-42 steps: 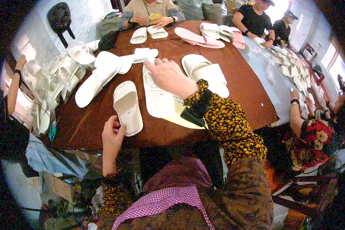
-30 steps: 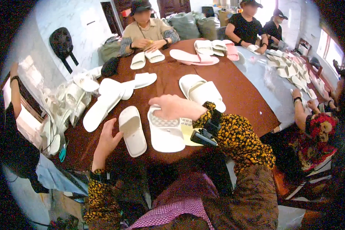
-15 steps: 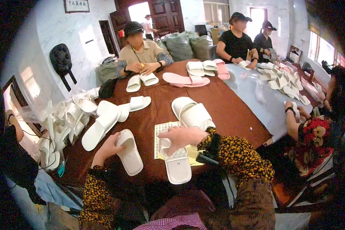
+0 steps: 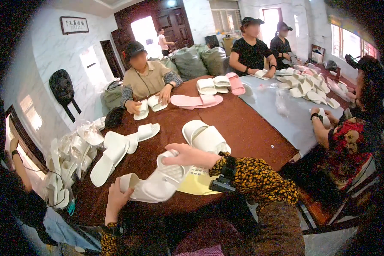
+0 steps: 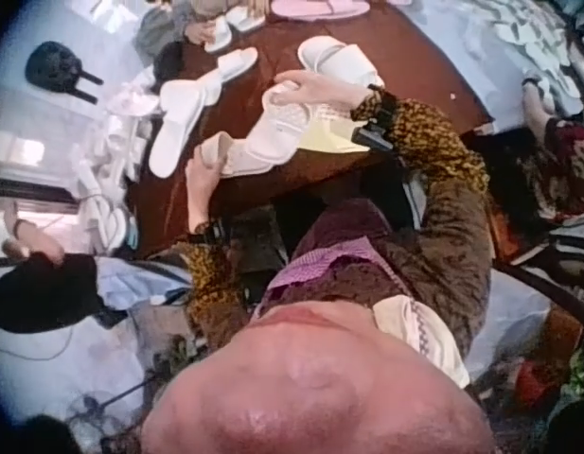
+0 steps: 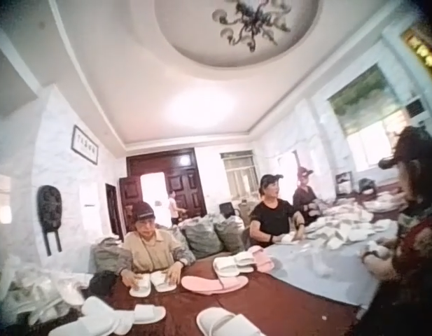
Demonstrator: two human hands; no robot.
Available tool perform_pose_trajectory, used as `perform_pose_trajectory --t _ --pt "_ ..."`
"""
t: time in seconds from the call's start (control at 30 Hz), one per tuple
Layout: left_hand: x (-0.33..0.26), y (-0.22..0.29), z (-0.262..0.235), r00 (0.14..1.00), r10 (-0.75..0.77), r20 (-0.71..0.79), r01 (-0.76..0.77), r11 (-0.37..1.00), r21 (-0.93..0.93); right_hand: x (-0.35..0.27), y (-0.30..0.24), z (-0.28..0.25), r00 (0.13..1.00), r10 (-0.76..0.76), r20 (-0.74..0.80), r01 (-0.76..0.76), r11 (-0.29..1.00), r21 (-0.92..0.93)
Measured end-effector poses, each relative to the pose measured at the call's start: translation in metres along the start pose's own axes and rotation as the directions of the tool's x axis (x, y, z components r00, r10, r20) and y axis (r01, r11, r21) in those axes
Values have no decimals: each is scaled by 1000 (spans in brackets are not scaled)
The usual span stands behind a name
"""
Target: Applying size labels to the insoles of white slippers.
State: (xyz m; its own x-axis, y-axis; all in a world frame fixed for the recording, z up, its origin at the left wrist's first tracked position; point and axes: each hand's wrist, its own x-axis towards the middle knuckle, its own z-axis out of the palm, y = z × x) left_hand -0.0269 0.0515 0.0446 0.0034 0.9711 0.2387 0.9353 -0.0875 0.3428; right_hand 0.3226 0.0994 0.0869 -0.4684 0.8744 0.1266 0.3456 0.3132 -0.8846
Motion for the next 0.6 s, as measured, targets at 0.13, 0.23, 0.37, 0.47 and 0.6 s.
perform_pose_trajectory --t 0.13,0.23,0.37,0.47,0.6 --pt "-18 14 -6 997 39 64 -34 997 -73 5 2 10 970 171 -171 -172 985 13" --pt "-26 14 -8 995 83 56 -78 993 -87 0 1 16 956 272 -110 -258 958 128" --pt "-36 4 -6 995 67 73 -42 953 -300 -12 -7 14 951 311 -5 -295 907 300" --pt "-43 -9 1 994 -24 110 66 918 -391 -17 -16 13 945 323 -41 -292 896 336" --pt "-40 -35 9 992 51 -118 -73 979 -190 -25 -18 7 928 365 -72 -314 871 377"
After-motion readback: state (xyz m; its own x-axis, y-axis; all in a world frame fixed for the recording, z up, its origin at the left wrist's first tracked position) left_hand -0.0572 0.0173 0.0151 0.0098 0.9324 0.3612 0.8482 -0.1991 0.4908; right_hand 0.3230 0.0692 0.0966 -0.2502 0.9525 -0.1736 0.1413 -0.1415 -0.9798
